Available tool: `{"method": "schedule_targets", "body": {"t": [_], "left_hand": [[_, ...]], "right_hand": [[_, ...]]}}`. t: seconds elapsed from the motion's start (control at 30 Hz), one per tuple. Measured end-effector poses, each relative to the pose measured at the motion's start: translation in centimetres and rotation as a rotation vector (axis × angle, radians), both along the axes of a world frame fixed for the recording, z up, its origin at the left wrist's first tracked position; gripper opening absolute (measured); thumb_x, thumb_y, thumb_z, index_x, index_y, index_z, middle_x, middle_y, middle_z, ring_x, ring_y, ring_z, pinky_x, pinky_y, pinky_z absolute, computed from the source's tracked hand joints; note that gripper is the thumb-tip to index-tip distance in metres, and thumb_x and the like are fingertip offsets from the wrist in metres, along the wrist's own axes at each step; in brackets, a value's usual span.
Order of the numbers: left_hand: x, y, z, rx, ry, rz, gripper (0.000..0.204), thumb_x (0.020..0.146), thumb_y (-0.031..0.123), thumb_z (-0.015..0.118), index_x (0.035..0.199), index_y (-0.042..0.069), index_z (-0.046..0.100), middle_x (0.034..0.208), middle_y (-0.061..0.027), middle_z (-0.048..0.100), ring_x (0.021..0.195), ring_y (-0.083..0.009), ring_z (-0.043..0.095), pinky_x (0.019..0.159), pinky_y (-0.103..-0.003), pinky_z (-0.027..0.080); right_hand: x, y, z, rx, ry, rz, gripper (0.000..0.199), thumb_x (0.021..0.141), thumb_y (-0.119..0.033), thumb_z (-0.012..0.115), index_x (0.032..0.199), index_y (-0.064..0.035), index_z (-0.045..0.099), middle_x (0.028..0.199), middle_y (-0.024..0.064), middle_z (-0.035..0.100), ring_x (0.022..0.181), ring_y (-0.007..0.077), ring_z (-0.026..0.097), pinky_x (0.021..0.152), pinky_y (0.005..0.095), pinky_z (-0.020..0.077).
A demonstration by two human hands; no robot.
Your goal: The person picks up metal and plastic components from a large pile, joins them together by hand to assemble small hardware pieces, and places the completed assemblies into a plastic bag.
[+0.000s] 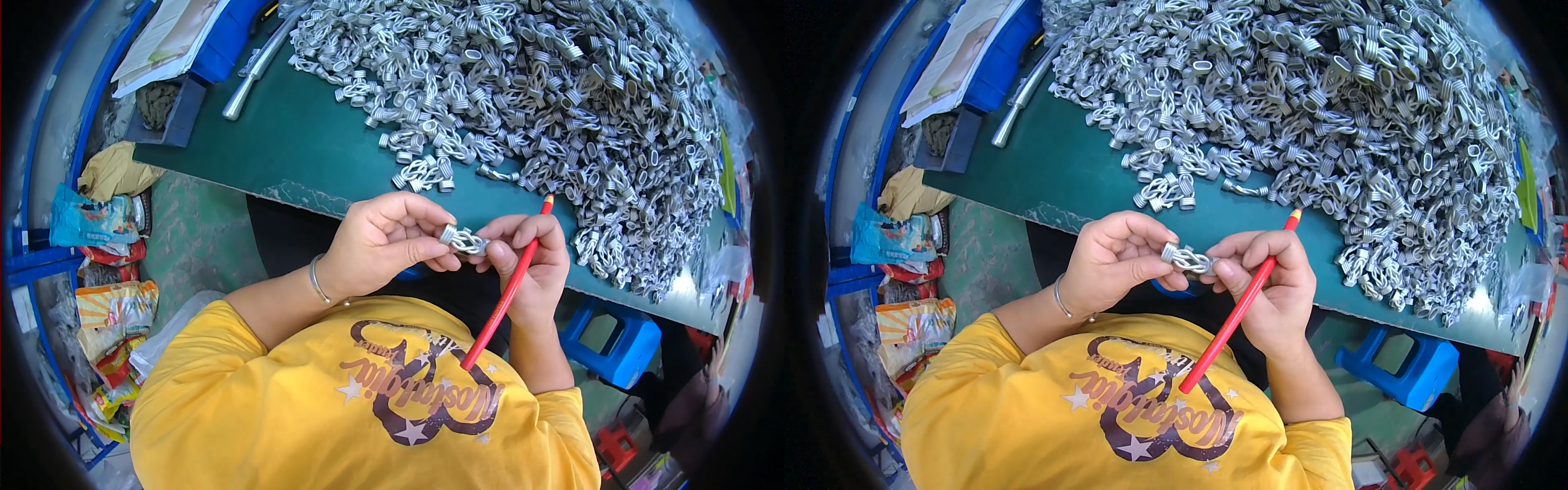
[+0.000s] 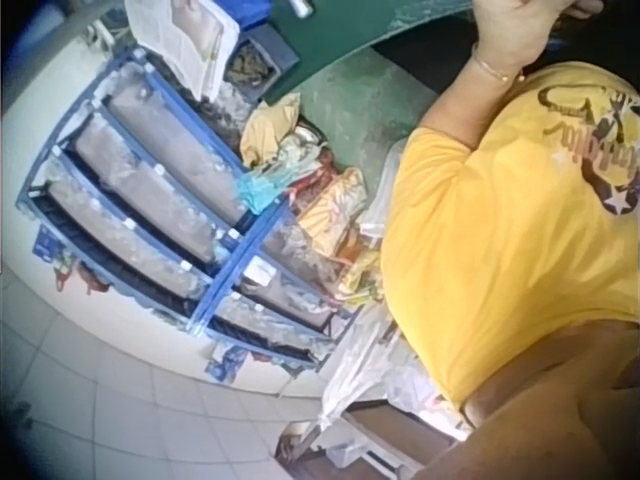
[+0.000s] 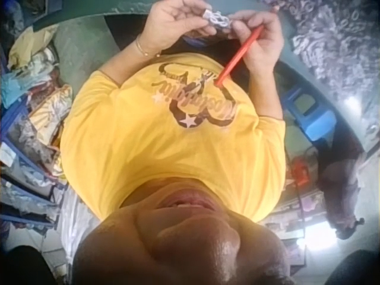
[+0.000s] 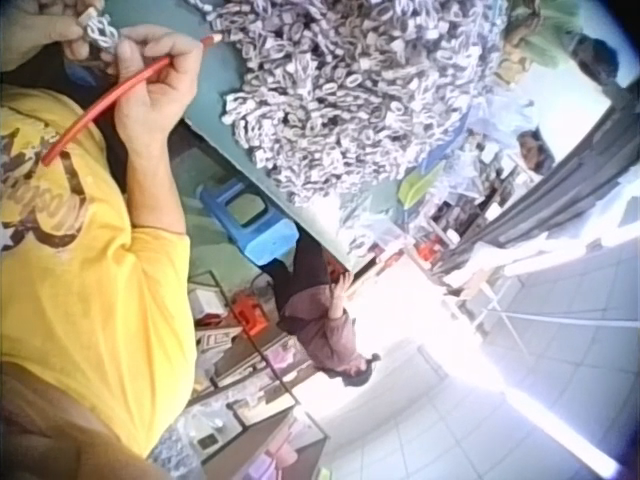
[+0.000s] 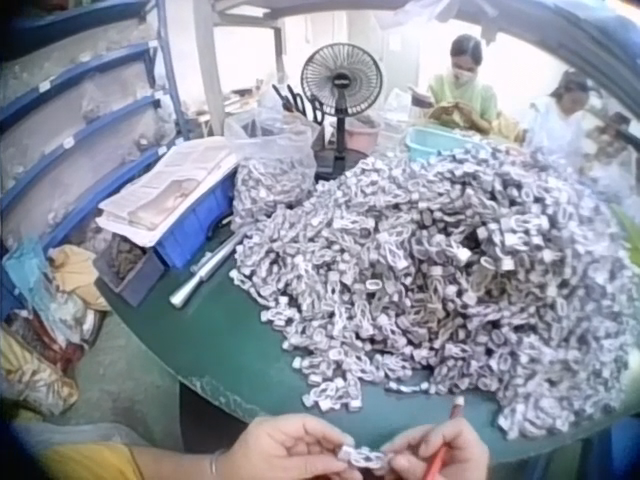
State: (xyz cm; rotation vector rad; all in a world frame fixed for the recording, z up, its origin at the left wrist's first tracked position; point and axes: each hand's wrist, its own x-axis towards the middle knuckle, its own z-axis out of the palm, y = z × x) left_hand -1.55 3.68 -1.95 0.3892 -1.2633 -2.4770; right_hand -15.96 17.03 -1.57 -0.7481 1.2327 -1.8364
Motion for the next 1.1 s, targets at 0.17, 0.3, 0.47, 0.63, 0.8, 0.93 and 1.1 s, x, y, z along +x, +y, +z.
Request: {"method": "schedule_targets", "body": {"t": [0.17,0.3,0.47,0.63,0.8,0.93,1.1], "left_hand": [[-0.4,0.1,-0.8,-0.309,0.134,0.076,0.025,0.079,-0.012,0.06,0.103,-0.006,0.055,0.101,-0.0175,0.057,0.09,-0.0239,0.064,0.078,-0.032,0.055],[-0.2,0.0,-1.0,-0.358,0.086,0.101,0.024,0.079,-0.013,0.059,0.103,-0.007,0.055,0.103,-0.0176,0.057,0.09,-0.0233,0.064,0.077,-0.031,0.055],[0.3,0.3,-0.4,-0.157,0.027,0.061,0.02,0.081,-0.012,0.057,0.101,-0.008,0.055,0.101,-0.0174,0.057,0.087,-0.0232,0.065,0.076,-0.031,0.055],[2.9,-1.0,-1.5,0.046,-0.042,-0.204,0.019,0.081,-0.011,0.057,0.1,-0.009,0.055,0.095,-0.0161,0.059,0.086,-0.0225,0.065,0.075,-0.03,0.056],[4.4,-0.2,-2.9,-0.209,-0.333,-0.272,0.02,0.081,-0.006,0.06,0.101,-0.006,0.057,0.089,-0.012,0.065,0.083,-0.0167,0.066,0.073,-0.024,0.053],[3.4,-0.1,-3.1,-0.817,-0.3,-0.212,0.024,0.083,-0.004,0.059,0.107,-0.006,0.056,0.098,-0.0125,0.064,0.092,-0.0191,0.065,0.078,-0.026,0.054],[2.8,-1.2,-1.1,-1.015,-0.118,-0.328,0.023,0.081,-0.001,0.064,0.103,-0.005,0.059,0.094,-0.0112,0.065,0.085,-0.0169,0.067,0.071,-0.024,0.054]], "right_hand": [[-0.1,-0.2,-1.3,-0.143,0.324,-0.084,0.032,0.075,0.013,0.064,0.085,-0.0044,0.039,0.096,0.0189,0.058,0.086,0.0212,0.061,0.065,0.0259,0.0531],[0.3,0.0,-1.0,-0.178,0.532,-0.207,0.035,0.072,0.011,0.068,0.082,-0.0047,0.039,0.095,0.0197,0.057,0.086,0.0254,0.062,0.066,0.0284,0.0538],[-0.1,-0.1,-0.3,-0.278,0.706,-0.152,0.037,0.069,0.008,0.072,0.081,-0.0053,0.04,0.089,0.0184,0.06,0.079,0.0274,0.062,0.064,0.0324,0.0529],[-1.8,-0.4,-0.2,-0.049,1.025,-0.278,0.028,0.068,0.011,0.067,0.077,-0.0043,0.045,0.085,0.0165,0.065,0.072,0.0249,0.06,0.062,0.0296,0.0469],[-3.7,-2.0,-0.5,0.142,1.279,-0.351,0.022,0.067,0.011,0.062,0.076,-0.0028,0.048,0.088,0.0159,0.064,0.081,0.0314,0.06,0.072,0.0371,0.0462],[-4.1,-2.8,-1.0,0.177,1.408,-0.322,0.02,0.064,0.009,0.06,0.079,-0.0024,0.052,0.087,0.0127,0.063,0.078,0.0324,0.058,0.071,0.0372,0.0466],[-3.8,-2.5,-0.8,0.103,1.27,-0.291,0.019,0.07,0.011,0.059,0.079,-0.0029,0.049,0.083,0.0124,0.061,0.075,0.0283,0.058,0.066,0.0334,0.0467]]}}
